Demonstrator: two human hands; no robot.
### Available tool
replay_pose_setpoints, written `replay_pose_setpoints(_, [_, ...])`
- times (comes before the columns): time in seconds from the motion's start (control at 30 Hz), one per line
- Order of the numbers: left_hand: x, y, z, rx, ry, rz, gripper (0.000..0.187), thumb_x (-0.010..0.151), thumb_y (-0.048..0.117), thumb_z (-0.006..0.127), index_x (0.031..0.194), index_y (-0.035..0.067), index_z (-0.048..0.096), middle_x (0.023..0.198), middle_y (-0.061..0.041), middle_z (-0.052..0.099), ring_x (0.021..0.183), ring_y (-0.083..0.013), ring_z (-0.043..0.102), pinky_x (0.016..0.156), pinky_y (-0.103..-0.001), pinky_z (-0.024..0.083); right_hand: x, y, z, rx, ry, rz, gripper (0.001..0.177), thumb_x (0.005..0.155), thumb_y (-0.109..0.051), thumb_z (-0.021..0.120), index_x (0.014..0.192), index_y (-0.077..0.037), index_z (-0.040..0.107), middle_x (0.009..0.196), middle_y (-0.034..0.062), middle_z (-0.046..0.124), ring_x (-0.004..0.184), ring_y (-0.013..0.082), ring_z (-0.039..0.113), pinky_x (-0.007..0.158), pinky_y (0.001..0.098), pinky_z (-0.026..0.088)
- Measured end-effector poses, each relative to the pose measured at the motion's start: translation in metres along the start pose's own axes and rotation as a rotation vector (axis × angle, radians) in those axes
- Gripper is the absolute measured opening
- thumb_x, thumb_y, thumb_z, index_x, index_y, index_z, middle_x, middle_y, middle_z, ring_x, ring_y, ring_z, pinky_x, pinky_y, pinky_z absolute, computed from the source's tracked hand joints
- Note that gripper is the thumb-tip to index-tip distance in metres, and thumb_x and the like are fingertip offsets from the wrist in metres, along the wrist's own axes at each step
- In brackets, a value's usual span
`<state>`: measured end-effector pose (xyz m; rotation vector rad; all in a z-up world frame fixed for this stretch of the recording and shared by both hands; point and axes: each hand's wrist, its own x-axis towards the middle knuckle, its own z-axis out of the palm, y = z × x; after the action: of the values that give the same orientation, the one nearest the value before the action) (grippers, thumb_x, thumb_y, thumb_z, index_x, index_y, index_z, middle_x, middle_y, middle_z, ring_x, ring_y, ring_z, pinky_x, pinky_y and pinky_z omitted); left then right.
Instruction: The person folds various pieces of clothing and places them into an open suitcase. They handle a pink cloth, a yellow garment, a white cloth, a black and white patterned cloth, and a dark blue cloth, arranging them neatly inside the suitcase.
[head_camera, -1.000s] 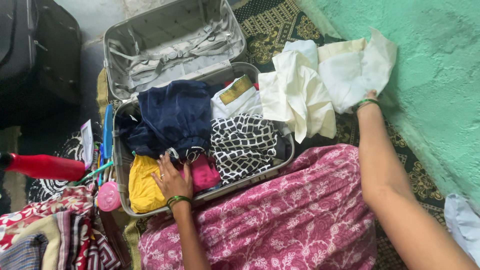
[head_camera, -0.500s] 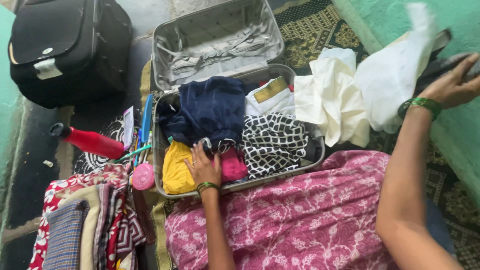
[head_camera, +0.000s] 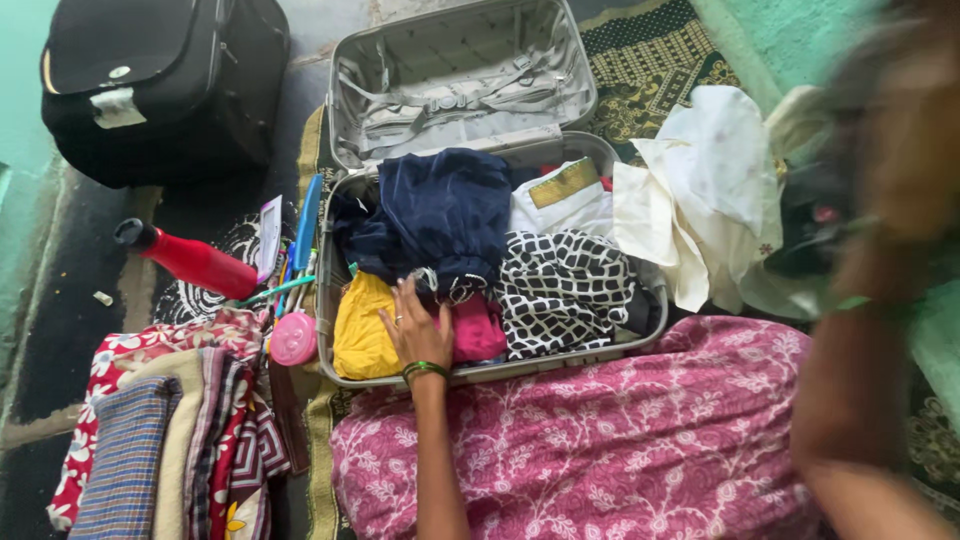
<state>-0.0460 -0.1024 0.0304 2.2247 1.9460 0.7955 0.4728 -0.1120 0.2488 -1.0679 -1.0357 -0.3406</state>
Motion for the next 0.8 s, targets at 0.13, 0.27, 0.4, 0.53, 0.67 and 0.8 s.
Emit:
replay_pose_setpoints(0.13, [-0.002,0.003,-0.007,-0.226,0.133,0.012,0.070,0.091,0.020,0.070,0.151,0.002,0.041,0.157,-0.023,0.045,0.147,-0.0393,0.040,0.123,-0.056,0.024,-0.101,-0.141,0.103,0.372,-0.762,0.062,0.023,0.103,-0.014,0.069,0.125,-0.010,0.064,0.111,0.0049,0.076,0.094,0.0137,0.075,0.080,0.0302,0.058])
replay_pose_setpoints(0.27, [-0.004,-0.003,-0.011,-0.286,0.146,0.005,0.067,0.092,0.017,0.070,0.150,0.002,0.042,0.156,-0.022,0.049,0.144,-0.0408,0.045,0.124,-0.054,0.028,-0.137,-0.197,0.134,0.248,-1.022,-0.352,0.043,0.089,-0.022,0.072,0.127,-0.006,0.065,0.122,0.0151,0.073,0.107,0.0226,0.072,0.085,0.0348,0.060])
replay_pose_setpoints(0.4, [-0.005,0.000,-0.012,-0.379,0.146,0.030,0.077,0.084,0.016,0.078,0.147,0.002,0.038,0.151,-0.025,0.045,0.140,-0.0434,0.043,0.119,-0.056,0.024,-0.101,-0.145,0.106,0.289,-1.082,0.349,0.030,0.103,-0.016,0.060,0.133,-0.013,0.064,0.129,0.0062,0.072,0.119,0.0188,0.073,0.088,0.0320,0.060])
replay_pose_setpoints(0.53, [-0.001,0.012,-0.026,-0.305,0.229,-0.020,0.079,0.081,-0.018,0.044,0.155,0.009,0.041,0.161,-0.019,0.047,0.148,-0.0361,0.048,0.128,-0.051,0.028,-0.088,-0.076,0.056,-0.201,-0.977,0.459,0.036,0.102,-0.021,0.066,0.137,-0.014,0.066,0.133,0.0092,0.071,0.115,0.0239,0.072,0.095,0.0371,0.061])
replay_pose_setpoints(0.67, [-0.014,0.021,-0.036,-0.497,0.323,-0.030,0.077,0.075,-0.016,0.039,0.146,0.011,0.050,0.157,-0.016,0.055,0.143,-0.0331,0.055,0.112,-0.042,0.046,-0.118,-0.006,0.033,-0.495,-1.312,0.561,0.059,0.089,-0.036,0.070,0.144,-0.017,0.060,0.137,0.0165,0.066,0.124,0.0333,0.063,0.104,0.0467,0.051])
replay_pose_setpoints(0.8, [-0.018,0.030,-0.030,-1.017,0.485,-0.216,0.039,0.106,0.003,0.049,0.144,0.008,0.058,0.149,-0.022,0.064,0.140,-0.0334,0.062,0.121,-0.042,0.046,-0.144,0.065,0.022,-0.637,-1.281,0.554,0.078,0.090,-0.052,0.072,0.149,-0.005,0.050,0.141,0.0278,0.057,0.132,0.0413,0.054,0.110,0.0489,0.043])
